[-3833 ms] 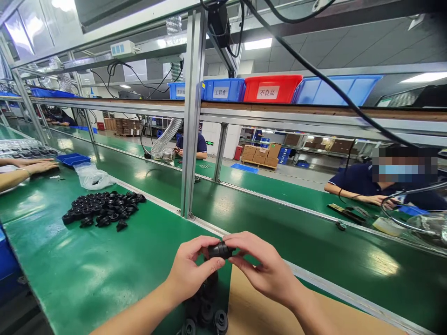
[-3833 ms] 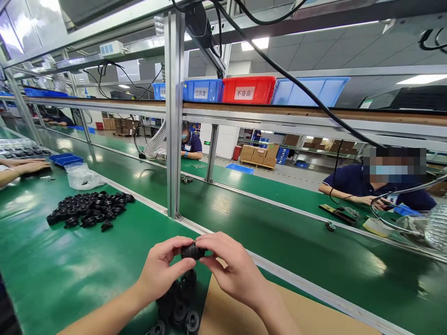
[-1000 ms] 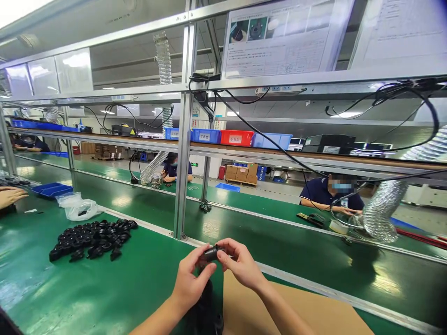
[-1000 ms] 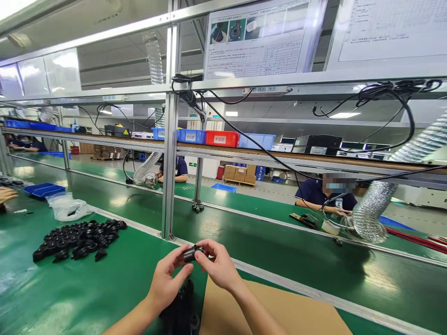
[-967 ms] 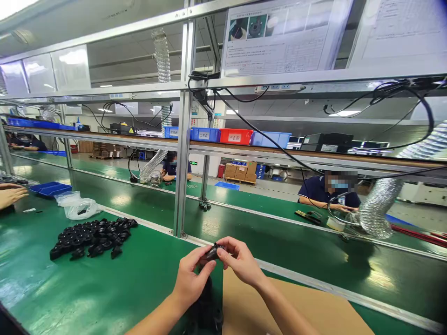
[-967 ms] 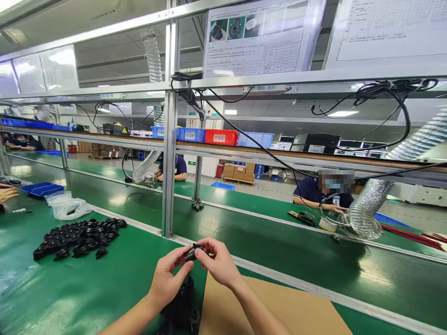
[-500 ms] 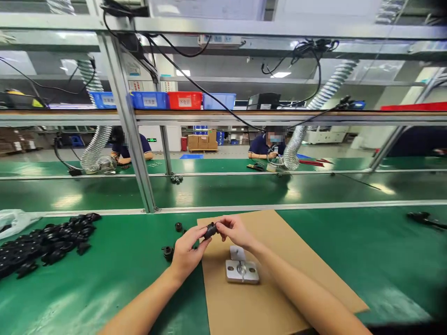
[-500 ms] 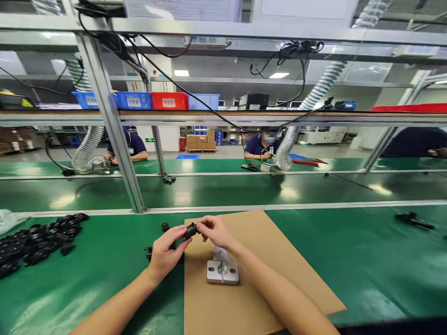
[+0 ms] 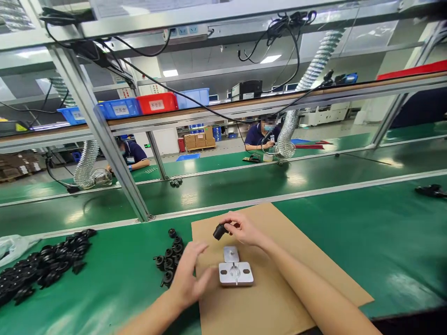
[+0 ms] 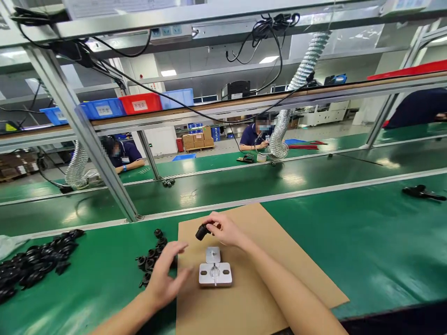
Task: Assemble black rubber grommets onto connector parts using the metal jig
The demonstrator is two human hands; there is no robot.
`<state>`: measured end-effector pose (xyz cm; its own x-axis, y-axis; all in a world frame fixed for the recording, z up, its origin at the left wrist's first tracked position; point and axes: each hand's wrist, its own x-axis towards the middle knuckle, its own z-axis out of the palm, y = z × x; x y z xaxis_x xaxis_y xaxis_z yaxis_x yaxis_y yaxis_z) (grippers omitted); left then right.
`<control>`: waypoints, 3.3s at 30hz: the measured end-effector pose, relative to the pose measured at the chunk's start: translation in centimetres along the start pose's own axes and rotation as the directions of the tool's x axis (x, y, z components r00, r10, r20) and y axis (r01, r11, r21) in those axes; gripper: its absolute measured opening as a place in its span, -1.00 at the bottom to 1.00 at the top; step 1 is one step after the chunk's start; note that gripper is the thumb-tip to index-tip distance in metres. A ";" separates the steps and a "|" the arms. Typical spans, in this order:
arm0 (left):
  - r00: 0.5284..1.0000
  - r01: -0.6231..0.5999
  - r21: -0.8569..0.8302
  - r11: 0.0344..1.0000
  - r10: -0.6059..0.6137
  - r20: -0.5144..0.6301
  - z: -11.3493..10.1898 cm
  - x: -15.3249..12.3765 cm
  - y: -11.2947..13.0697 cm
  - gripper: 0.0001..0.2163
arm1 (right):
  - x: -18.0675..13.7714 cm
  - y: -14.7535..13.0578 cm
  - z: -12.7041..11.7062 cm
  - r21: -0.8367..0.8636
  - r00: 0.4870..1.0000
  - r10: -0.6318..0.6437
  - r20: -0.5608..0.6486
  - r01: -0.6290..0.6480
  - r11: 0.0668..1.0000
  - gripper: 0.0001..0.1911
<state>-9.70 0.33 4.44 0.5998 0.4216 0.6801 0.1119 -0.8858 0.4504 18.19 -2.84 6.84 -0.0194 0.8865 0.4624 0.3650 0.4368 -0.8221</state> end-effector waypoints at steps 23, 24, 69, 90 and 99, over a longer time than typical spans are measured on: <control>0.876 0.419 -0.209 0.884 -0.332 0.351 4.8 0.8 -0.3 -0.45 | -2.3 -1.0 -3.2 -0.304 0.995 -0.096 0.035 0.102 0.947 -0.78; 0.874 0.416 -0.226 0.881 -0.319 0.367 4.5 0.8 -0.2 -0.45 | -2.4 -1.1 -2.8 -0.315 0.992 -0.104 0.070 0.121 0.941 -0.78; 0.791 0.533 -0.263 0.804 -0.364 0.491 3.9 1.0 -0.9 -0.36 | -2.3 1.5 -2.9 -0.395 0.974 0.150 0.167 -0.073 0.916 -0.66; 0.850 0.453 -0.294 0.841 -0.309 0.427 4.8 0.5 -2.6 -0.38 | -1.8 1.6 -2.4 -0.569 0.945 0.310 0.107 -0.198 0.798 -0.80; 0.884 0.385 -0.322 0.865 -0.245 0.399 4.8 0.7 -2.5 -0.31 | -3.0 -3.5 -2.9 -0.149 0.912 -0.007 0.411 0.075 0.986 -0.38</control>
<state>-5.77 1.91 0.98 0.8185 0.5121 0.2604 0.0727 -0.5420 0.8373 19.65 -7.42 9.26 -0.4026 0.8680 0.2908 0.4973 0.4741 -0.7266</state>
